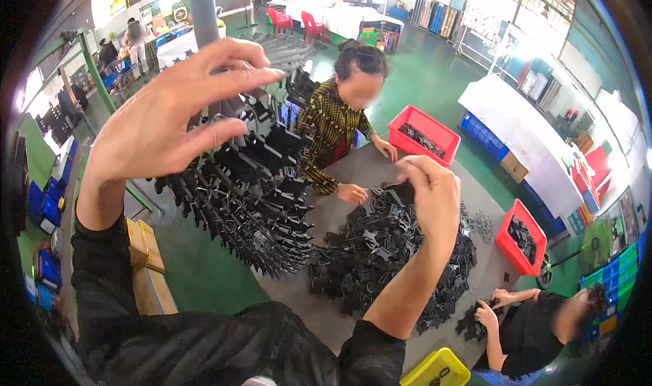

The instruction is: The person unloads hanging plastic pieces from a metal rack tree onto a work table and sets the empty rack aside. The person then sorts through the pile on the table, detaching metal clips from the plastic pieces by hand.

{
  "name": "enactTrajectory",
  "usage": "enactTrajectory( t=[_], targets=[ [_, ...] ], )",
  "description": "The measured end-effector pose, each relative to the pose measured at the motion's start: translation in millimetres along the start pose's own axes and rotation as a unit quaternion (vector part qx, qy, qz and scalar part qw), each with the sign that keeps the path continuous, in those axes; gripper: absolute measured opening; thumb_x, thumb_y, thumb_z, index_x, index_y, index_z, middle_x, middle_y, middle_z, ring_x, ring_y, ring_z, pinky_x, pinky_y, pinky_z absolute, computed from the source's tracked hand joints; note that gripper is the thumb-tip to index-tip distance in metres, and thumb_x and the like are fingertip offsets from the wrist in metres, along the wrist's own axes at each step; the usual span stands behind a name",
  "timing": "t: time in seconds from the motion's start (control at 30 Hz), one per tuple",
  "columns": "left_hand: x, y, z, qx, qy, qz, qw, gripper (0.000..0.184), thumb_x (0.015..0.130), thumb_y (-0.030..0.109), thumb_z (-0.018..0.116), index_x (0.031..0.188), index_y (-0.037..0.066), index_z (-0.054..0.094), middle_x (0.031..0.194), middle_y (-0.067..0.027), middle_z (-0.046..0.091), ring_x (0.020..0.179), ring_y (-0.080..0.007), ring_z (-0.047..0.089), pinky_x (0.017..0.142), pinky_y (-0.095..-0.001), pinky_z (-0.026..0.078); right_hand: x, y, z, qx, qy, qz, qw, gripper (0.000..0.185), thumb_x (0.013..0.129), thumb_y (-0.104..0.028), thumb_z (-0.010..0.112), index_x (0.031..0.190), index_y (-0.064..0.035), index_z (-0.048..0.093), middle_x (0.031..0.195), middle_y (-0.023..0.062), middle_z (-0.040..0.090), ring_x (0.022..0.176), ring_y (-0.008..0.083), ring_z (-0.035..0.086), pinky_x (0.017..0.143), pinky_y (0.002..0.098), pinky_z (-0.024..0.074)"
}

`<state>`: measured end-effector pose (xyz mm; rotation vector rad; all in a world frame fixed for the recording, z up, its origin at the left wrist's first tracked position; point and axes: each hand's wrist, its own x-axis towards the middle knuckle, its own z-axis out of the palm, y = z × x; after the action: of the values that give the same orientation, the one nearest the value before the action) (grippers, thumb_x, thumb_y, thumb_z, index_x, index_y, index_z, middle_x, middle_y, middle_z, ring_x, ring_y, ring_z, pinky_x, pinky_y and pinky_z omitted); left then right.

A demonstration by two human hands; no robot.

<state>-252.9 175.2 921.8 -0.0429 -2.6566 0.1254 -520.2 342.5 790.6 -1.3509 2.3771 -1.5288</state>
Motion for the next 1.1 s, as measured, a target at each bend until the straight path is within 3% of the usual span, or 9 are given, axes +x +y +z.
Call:
enactTrajectory(
  t=[0.03, 0.17, 0.23, 0.3, 0.33, 0.47, 0.67, 0.9, 1.1],
  targets=[
    [-1, -2, -1, 0.007, -0.007, -0.004, 1.0, 0.056, 0.077, 0.006, 0.065, 0.131, 0.006, 0.049, 0.126, -0.016, 0.048, 0.114, -0.034, 0.051, 0.094, -0.0404, 0.042, 3, 12, -2, -0.039, 0.023, 0.054, 0.997, 0.015, 0.078, -0.006, 0.063, 0.091, -0.0018, 0.069, 0.075, 0.0103, 0.067, 0.068, 0.0185, 0.063, 0.069, 0.03, 0.0478],
    [-4, -13, -9, 0.004, -0.04, 0.004, 0.999, 0.062, 0.075, 0.01, 0.067, 0.133, 0.005, 0.045, 0.127, -0.0184, 0.047, 0.118, -0.0356, 0.047, 0.098, -0.0413, 0.039, -1, 40, 5, -0.258, 0.007, -0.004, 0.966, 0.025, 0.079, -0.011, 0.064, 0.102, -0.0046, 0.066, 0.099, 0.0163, 0.066, 0.094, 0.0341, 0.062, 0.083, 0.0415, 0.0471],
    [-5, -15, -17, -0.021, -0.053, 0.014, 0.998, 0.064, 0.075, 0.012, 0.067, 0.133, 0.004, 0.044, 0.128, -0.0189, 0.046, 0.119, -0.0364, 0.047, 0.099, -0.0416, 0.038, 6, 2, 20, -0.175, 0.054, -0.068, 0.981, 0.026, 0.08, -0.011, 0.064, 0.105, -0.0047, 0.066, 0.101, 0.0157, 0.066, 0.095, 0.032, 0.063, 0.083, 0.0394, 0.0474],
    [-6, -14, -24, -0.052, -0.075, 0.02, 0.996, 0.061, 0.076, 0.014, 0.067, 0.132, 0.003, 0.044, 0.13, -0.019, 0.046, 0.12, -0.037, 0.046, 0.1, -0.0416, 0.038, 13, -36, 43, 0.042, 0.078, -0.137, 0.987, 0.019, 0.086, -0.012, 0.061, 0.102, -0.0027, 0.068, 0.096, 0.0132, 0.069, 0.084, 0.0232, 0.067, 0.077, 0.0324, 0.0505],
    [-7, -16, -26, -0.046, -0.074, 0.034, 0.996, 0.06, 0.077, 0.014, 0.067, 0.131, 0.003, 0.044, 0.13, -0.019, 0.046, 0.119, -0.037, 0.047, 0.1, -0.0416, 0.039, 8, -64, 51, 0.195, 0.02, -0.099, 0.976, 0.019, 0.088, -0.012, 0.06, 0.102, -0.002, 0.068, 0.095, 0.0119, 0.069, 0.083, 0.0183, 0.067, 0.076, 0.0293, 0.0508],
    [-11, -16, -16, -0.033, -0.047, 0.073, 0.996, 0.053, 0.078, 0.01, 0.065, 0.128, 0.002, 0.048, 0.127, -0.0179, 0.05, 0.114, -0.0367, 0.051, 0.096, -0.0407, 0.043, 8, -112, 78, 0.243, 0.002, -0.253, 0.937, 0.02, 0.088, -0.009, 0.059, 0.104, 0.0, 0.066, 0.09, 0.0113, 0.069, 0.08, 0.0156, 0.066, 0.073, 0.0269, 0.0505],
    [-9, -8, -10, -0.007, -0.032, 0.071, 0.997, 0.053, 0.076, 0.006, 0.064, 0.127, 0.002, 0.051, 0.124, -0.017, 0.053, 0.109, -0.0355, 0.054, 0.092, -0.041, 0.045, 18, -113, 81, 0.259, -0.009, -0.282, 0.924, 0.013, 0.087, -0.003, 0.057, 0.095, 0.004, 0.065, 0.076, 0.0098, 0.068, 0.064, 0.0141, 0.064, 0.062, 0.0257, 0.0493],
    [-4, -6, -2, 0.036, -0.015, 0.087, 0.995, 0.052, 0.077, 0.006, 0.063, 0.129, 0.004, 0.052, 0.127, -0.0175, 0.053, 0.115, -0.0354, 0.053, 0.096, -0.0415, 0.044, 12, -110, 81, 0.196, 0.117, -0.292, 0.929, 0.013, 0.082, 0.0, 0.054, 0.088, 0.0008, 0.066, 0.068, 0.0072, 0.065, 0.06, 0.0142, 0.062, 0.058, 0.0253, 0.0472],
    [0, -8, 9, 0.033, -0.027, 0.088, 0.995, 0.048, 0.078, 0.004, 0.059, 0.126, 0.003, 0.055, 0.126, -0.0183, 0.054, 0.117, -0.0341, 0.053, 0.097, -0.0407, 0.042, 8, -100, 76, 0.287, 0.075, -0.227, 0.927, 0.016, 0.089, -0.012, 0.057, 0.089, -0.0003, 0.068, 0.072, 0.0027, 0.063, 0.065, 0.007, 0.055, 0.059, 0.0188, 0.0408]
  ],
)
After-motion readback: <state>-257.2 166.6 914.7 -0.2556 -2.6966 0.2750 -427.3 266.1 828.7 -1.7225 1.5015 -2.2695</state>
